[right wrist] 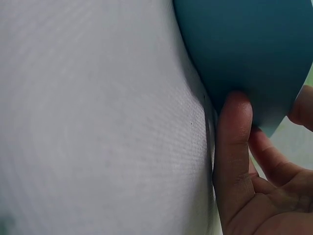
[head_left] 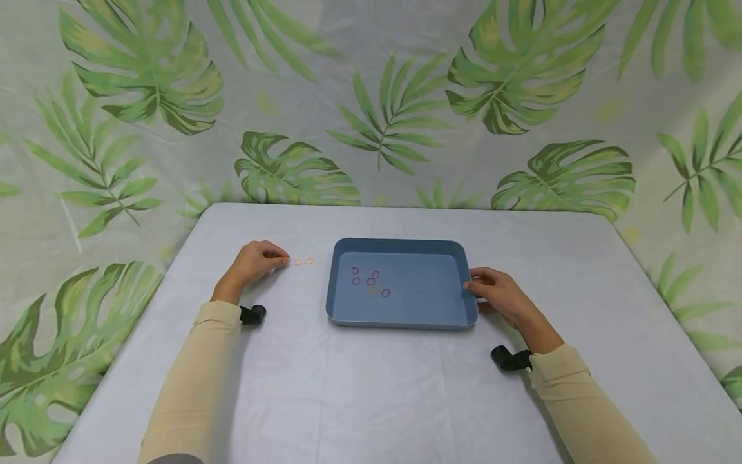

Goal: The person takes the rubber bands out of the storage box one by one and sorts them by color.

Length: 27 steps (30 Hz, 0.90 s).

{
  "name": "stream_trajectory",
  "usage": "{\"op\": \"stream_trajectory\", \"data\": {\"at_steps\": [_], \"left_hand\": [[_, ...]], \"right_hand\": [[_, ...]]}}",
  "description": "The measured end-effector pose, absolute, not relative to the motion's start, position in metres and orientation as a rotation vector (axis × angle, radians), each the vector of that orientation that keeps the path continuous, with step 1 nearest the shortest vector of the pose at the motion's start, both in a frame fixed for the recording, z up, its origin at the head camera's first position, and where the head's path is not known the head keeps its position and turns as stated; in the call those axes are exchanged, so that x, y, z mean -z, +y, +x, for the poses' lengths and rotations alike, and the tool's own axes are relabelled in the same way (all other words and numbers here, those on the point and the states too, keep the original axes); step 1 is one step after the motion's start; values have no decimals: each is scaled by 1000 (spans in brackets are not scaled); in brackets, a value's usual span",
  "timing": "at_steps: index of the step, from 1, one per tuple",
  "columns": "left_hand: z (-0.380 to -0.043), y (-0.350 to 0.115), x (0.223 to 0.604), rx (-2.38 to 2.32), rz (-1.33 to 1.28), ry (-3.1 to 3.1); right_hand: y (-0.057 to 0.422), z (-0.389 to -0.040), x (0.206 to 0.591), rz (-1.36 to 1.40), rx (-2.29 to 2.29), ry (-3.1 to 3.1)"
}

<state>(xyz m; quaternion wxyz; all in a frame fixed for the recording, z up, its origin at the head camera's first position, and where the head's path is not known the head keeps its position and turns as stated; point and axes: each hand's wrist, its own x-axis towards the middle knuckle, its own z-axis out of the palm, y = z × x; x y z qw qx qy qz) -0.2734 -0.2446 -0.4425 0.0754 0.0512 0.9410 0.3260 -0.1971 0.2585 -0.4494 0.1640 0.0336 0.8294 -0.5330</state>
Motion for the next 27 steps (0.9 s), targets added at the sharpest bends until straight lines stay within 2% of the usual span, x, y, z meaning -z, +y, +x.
{"op": "stream_trajectory", "data": {"at_steps": [27], "left_hand": [[-278,-239,442,-850,202,2849]], "right_hand": [[259,-197,450,88,1519,2370]]}}
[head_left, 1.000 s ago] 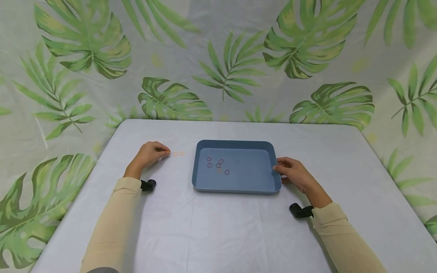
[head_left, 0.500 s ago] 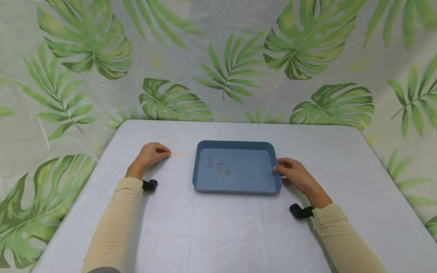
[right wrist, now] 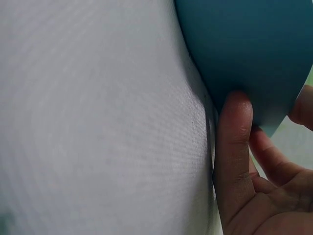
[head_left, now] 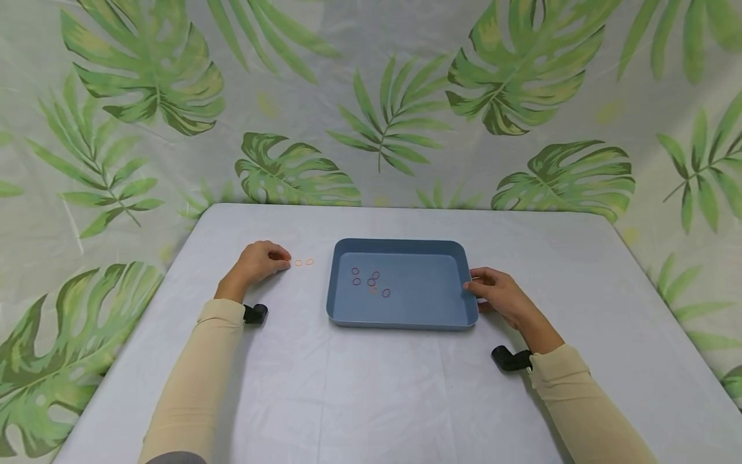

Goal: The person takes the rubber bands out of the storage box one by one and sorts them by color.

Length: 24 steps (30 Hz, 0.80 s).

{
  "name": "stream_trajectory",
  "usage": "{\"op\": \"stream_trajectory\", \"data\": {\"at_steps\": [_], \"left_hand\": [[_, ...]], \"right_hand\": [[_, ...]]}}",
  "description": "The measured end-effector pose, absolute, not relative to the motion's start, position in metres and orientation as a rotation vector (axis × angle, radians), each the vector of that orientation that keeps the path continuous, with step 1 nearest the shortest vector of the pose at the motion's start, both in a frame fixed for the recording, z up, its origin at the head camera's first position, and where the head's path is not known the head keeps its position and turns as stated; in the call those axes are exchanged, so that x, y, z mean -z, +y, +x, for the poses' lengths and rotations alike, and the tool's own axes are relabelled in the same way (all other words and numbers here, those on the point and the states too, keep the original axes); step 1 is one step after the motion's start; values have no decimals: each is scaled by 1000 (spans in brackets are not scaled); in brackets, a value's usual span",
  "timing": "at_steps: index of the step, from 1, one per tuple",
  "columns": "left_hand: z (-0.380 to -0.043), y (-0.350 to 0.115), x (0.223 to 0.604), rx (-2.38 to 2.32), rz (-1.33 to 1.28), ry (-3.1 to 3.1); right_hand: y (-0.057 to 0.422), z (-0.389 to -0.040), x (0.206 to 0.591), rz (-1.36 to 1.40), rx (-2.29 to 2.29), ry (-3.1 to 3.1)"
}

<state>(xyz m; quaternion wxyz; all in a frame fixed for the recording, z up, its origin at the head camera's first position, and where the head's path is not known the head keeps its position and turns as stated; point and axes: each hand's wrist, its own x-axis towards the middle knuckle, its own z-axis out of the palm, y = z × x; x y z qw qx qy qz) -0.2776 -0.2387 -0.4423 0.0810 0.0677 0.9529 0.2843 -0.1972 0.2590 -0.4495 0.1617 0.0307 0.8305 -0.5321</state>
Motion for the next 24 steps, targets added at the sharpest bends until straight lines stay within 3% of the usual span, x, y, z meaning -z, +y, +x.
{"op": "stream_trajectory", "data": {"at_steps": [8,18,24], "left_hand": [[-271,-237,424,-912,290,2870],[-243,-190,369,-1116,750,2916],[-231,-162,357,-1137,979,2899]], "right_hand": [[259,-197,448,103,1505,2369],[259,-197,447,103,1515,2367],[257,-197,448,94,1511,2367]]}}
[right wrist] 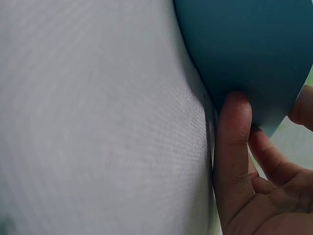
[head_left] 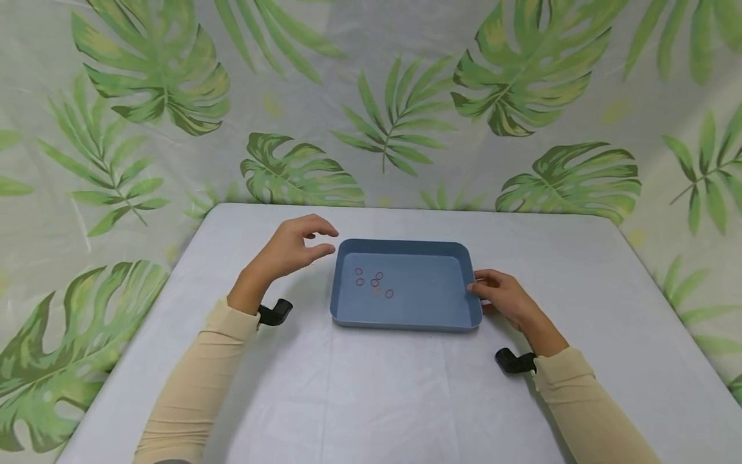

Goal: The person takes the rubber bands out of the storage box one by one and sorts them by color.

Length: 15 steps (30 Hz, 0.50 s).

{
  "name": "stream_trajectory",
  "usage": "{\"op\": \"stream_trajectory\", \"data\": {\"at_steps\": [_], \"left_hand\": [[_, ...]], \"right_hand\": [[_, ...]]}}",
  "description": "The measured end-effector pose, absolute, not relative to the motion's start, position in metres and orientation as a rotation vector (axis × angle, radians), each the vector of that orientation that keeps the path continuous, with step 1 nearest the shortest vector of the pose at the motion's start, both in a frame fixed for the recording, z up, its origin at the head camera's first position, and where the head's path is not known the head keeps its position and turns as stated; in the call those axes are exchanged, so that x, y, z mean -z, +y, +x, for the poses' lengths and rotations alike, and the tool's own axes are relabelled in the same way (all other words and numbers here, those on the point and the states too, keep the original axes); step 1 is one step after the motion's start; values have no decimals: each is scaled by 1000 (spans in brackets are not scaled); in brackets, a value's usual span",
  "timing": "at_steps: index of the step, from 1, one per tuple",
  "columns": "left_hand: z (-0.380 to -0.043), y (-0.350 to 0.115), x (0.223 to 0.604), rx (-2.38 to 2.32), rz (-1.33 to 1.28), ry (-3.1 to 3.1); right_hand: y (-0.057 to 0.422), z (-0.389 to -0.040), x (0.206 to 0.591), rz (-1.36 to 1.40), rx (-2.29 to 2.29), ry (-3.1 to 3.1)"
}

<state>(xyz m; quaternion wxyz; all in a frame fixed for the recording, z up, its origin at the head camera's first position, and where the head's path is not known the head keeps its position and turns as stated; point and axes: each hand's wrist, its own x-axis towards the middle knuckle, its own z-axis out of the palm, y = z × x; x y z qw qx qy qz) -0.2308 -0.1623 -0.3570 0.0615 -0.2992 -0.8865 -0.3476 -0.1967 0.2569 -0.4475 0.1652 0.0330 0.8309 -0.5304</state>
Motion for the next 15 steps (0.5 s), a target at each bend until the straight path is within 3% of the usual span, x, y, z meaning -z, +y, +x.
{"op": "stream_trajectory", "data": {"at_steps": [15], "left_hand": [[-229,-111,393,976,-1193,-2795]], "right_hand": [[258,-197,449,77,1519,2371]]}}
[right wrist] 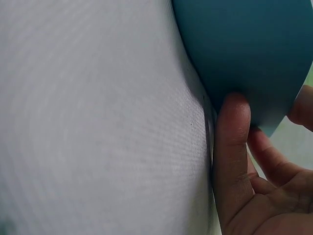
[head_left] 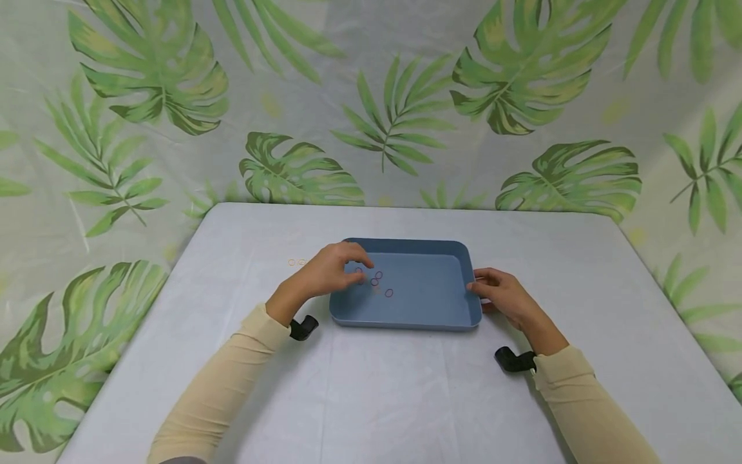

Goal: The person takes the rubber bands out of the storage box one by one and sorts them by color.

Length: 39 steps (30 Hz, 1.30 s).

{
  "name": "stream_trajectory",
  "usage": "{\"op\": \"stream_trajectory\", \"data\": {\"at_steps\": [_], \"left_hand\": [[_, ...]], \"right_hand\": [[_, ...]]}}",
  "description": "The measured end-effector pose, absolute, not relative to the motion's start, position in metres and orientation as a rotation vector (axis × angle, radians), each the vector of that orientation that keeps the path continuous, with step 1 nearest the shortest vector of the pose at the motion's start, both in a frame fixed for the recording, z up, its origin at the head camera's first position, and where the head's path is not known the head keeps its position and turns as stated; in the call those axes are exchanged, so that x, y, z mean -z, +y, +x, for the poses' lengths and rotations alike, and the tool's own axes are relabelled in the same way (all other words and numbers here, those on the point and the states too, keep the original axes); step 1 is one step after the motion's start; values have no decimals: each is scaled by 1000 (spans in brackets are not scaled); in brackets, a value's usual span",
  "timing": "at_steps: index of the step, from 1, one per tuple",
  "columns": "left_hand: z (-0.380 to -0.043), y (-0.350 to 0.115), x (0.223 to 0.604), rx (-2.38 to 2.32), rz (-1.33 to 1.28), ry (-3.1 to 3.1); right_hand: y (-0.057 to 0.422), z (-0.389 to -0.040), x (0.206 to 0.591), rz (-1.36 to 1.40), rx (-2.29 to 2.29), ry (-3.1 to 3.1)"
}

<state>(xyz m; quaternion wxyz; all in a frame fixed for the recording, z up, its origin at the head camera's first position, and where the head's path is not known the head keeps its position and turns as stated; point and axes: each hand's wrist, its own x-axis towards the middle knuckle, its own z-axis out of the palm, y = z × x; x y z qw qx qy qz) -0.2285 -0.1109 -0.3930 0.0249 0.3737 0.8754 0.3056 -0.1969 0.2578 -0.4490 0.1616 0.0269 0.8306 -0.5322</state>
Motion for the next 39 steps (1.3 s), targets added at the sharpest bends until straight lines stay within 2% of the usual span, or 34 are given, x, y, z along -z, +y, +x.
{"op": "stream_trajectory", "data": {"at_steps": [25,39], "left_hand": [[-245,-82,439,-533,1253,2775],[-243,-79,444,-447,1223,2852]], "right_hand": [[259,-197,449,80,1508,2387],[257,-197,448,93,1497,2389]]}}
